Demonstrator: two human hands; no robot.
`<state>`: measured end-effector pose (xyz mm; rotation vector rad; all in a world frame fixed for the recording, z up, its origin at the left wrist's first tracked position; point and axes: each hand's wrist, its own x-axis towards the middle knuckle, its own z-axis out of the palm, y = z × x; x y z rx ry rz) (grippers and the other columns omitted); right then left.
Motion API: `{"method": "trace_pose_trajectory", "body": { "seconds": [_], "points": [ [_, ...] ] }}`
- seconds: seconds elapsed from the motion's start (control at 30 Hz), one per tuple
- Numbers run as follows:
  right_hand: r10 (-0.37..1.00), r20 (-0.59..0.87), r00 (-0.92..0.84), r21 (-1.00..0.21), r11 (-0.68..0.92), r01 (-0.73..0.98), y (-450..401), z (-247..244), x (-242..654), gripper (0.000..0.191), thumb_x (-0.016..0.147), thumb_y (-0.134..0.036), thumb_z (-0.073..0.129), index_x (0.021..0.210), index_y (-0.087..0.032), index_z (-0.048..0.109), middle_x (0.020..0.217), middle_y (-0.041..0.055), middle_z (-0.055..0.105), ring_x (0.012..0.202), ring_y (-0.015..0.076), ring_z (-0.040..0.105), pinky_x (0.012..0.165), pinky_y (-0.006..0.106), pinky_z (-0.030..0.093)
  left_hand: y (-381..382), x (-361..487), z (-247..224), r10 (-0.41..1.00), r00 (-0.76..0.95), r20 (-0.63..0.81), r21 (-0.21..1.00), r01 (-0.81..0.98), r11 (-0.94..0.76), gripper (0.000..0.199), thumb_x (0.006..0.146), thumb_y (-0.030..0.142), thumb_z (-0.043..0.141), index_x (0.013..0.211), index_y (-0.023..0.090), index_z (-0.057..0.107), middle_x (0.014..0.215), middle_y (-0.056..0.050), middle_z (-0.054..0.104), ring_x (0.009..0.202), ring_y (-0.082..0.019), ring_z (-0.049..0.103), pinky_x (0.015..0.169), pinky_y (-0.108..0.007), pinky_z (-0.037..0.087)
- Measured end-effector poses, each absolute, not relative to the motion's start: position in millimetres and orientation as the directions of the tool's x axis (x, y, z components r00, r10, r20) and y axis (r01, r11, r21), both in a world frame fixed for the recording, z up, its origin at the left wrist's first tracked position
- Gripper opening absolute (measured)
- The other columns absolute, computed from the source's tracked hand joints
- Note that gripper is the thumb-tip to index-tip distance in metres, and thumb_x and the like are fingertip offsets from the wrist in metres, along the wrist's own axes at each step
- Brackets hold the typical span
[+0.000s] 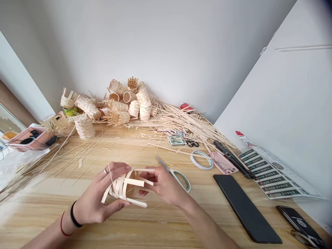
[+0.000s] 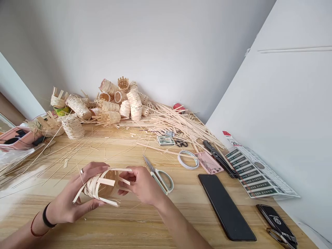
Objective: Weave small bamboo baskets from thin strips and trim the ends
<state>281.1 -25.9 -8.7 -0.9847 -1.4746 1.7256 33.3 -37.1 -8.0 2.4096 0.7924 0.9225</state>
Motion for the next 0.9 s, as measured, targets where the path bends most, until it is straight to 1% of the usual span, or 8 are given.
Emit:
{"method": "trace_pose_trajectory", "body": {
  "seconds": [0.1,0.23,0.37,0.53,0.67,0.77,0.83,0.9],
  "points": [
    [0.906,-0.080,-0.417,-0.997,-0.078,0.022,-31,-8,274,0.031,0.085,-0.047,0.081,0.097,-0.018,0.081,0.094,0.0069,0.077,0.081,0.0222,0.073,0.077,0.035,0.059,-36,34,-9,0.639,0.616,0.461,0.550,0.366,-0.751,0.070,0.091,0.022,0.072,0.153,0.028,0.038,0.138,-0.015,0.056,0.129,-0.033,0.054,0.106,-0.049,0.050],
    [0.944,0.026,-0.329,-0.999,0.037,0.026,-38,-5,263,0.022,0.090,-0.038,0.076,0.102,-0.021,0.082,0.095,0.0062,0.080,0.095,0.0269,0.074,0.087,0.037,0.059,-34,34,-11,0.643,0.608,0.466,0.536,0.384,-0.752,0.070,0.092,0.022,0.071,0.154,0.028,0.038,0.139,-0.014,0.055,0.130,-0.033,0.054,0.106,-0.048,0.050],
    [0.934,0.015,-0.357,-1.000,0.021,0.014,-39,-3,263,0.027,0.089,-0.042,0.077,0.106,-0.022,0.082,0.100,0.0058,0.081,0.097,0.0268,0.074,0.086,0.036,0.058,-34,33,-11,0.642,0.613,0.461,0.535,0.386,-0.752,0.070,0.092,0.023,0.071,0.154,0.028,0.038,0.140,-0.014,0.054,0.130,-0.033,0.054,0.107,-0.048,0.050],
    [0.926,-0.013,-0.377,-1.000,-0.002,0.028,-36,-7,271,0.031,0.086,-0.045,0.080,0.103,-0.021,0.083,0.094,0.0059,0.080,0.092,0.0266,0.075,0.083,0.037,0.059,-35,32,-9,0.655,0.607,0.451,0.537,0.402,-0.742,0.069,0.092,0.025,0.071,0.153,0.028,0.037,0.141,-0.015,0.054,0.130,-0.034,0.054,0.106,-0.050,0.051],
    [0.935,-0.026,-0.355,-1.000,-0.027,0.001,-36,-9,270,0.028,0.085,-0.043,0.080,0.101,-0.020,0.082,0.095,0.0067,0.080,0.094,0.0276,0.076,0.086,0.038,0.060,-36,33,-9,0.645,0.608,0.464,0.519,0.403,-0.754,0.070,0.092,0.025,0.071,0.153,0.028,0.037,0.138,-0.015,0.056,0.128,-0.035,0.056,0.105,-0.050,0.052],
    [0.948,-0.012,-0.317,-0.995,-0.042,-0.086,-37,-10,265,0.030,0.083,-0.042,0.083,0.103,-0.021,0.077,0.100,0.0061,0.080,0.098,0.0269,0.076,0.085,0.037,0.062,-36,34,-9,0.637,0.600,0.484,0.507,0.401,-0.763,0.069,0.092,0.024,0.070,0.153,0.028,0.038,0.138,-0.015,0.056,0.127,-0.034,0.057,0.104,-0.048,0.053],
    [0.960,-0.014,-0.278,-0.991,-0.050,-0.126,-37,-11,263,0.035,0.080,-0.044,0.086,0.104,-0.021,0.075,0.100,0.0061,0.080,0.096,0.0264,0.076,0.083,0.037,0.063,-35,35,-10,0.638,0.591,0.493,0.507,0.400,-0.763,0.069,0.092,0.023,0.071,0.153,0.028,0.038,0.138,-0.014,0.056,0.127,-0.033,0.057,0.104,-0.047,0.052],
    [0.967,-0.026,-0.252,-0.991,-0.058,-0.120,-37,-12,261,0.036,0.078,-0.047,0.087,0.099,-0.020,0.076,0.096,0.0064,0.080,0.093,0.0260,0.077,0.083,0.037,0.064,-35,35,-11,0.647,0.580,0.495,0.514,0.405,-0.756,0.069,0.092,0.023,0.071,0.153,0.028,0.038,0.138,-0.014,0.056,0.128,-0.033,0.056,0.105,-0.047,0.052]
  ]
}}
